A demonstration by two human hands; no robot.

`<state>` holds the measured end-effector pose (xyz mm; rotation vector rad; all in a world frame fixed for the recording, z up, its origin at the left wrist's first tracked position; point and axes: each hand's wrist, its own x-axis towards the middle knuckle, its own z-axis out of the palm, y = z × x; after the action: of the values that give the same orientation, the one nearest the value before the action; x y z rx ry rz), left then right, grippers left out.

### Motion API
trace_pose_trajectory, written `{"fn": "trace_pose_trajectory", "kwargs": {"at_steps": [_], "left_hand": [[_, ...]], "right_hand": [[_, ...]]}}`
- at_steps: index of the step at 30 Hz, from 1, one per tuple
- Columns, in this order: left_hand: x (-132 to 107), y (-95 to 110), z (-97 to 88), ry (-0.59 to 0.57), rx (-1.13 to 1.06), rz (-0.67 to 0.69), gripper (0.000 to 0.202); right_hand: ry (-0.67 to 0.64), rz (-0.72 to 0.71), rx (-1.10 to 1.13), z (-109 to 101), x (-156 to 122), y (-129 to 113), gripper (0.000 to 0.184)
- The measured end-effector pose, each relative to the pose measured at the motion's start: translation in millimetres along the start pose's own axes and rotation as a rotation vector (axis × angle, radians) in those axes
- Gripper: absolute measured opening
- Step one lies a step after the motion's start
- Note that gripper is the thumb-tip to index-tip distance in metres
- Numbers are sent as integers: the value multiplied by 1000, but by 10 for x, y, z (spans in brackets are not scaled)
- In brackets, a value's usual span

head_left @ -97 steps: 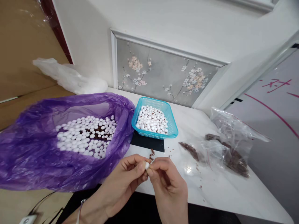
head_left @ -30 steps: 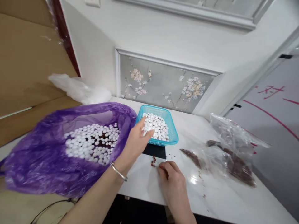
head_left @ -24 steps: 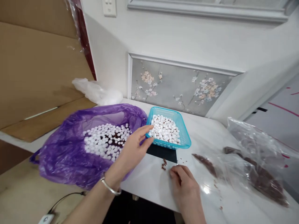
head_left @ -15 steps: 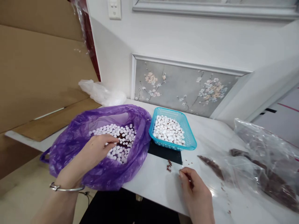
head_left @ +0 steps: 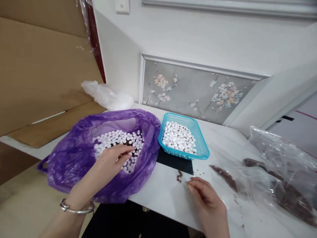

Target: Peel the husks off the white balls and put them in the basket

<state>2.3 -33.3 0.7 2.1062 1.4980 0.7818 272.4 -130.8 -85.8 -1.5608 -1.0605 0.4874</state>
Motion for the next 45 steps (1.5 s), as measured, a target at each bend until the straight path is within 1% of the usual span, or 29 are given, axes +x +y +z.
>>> {"fn": "trace_pose_trajectory", "kwargs": {"at_steps": [2,4,6,7,9,11,14,18,26,33,36,40,45], "left_hand": [[-54,166,77,-50,-394,-97,19],[-129,334,211,-164,-817,-229,15],[-206,476,368,-285,-1138,-358,12],[-239,532,444,-337,-1245,-412,10],[-287,611,570,-419,-1379,-480,8],[-312,654,657,-460,-1464,-499,9],[-327,679,725,-479,-1540,-502,10],[-337,690,754,-503,-1572,-523,12],[-337,734,762,-471,-1541,-515,18],[-366,743,741,-481,-1590,-546,15],[-368,757,725,-479,-1607,-548,14],[-384,776,707,-444,-1613,-548,7],[-409,771,701,-438,-1588,-429,8]], "right_hand": [[-34,73,174,22,-34,-101,16],[-80,135,343,41,-85,-260,14],[-124,150,468,46,-134,-444,10],[-157,135,534,42,-152,-532,7],[-236,86,617,29,-172,-672,0],[-299,37,639,18,-171,-744,5],[-363,-10,612,23,-155,-727,7],[-407,-6,618,55,-151,-628,10],[-335,44,587,87,-172,-638,8],[-293,-7,633,87,-188,-621,7],[-282,26,650,78,-194,-614,6],[-259,62,664,69,-210,-609,4],[-215,190,688,61,-237,-655,5]]}}
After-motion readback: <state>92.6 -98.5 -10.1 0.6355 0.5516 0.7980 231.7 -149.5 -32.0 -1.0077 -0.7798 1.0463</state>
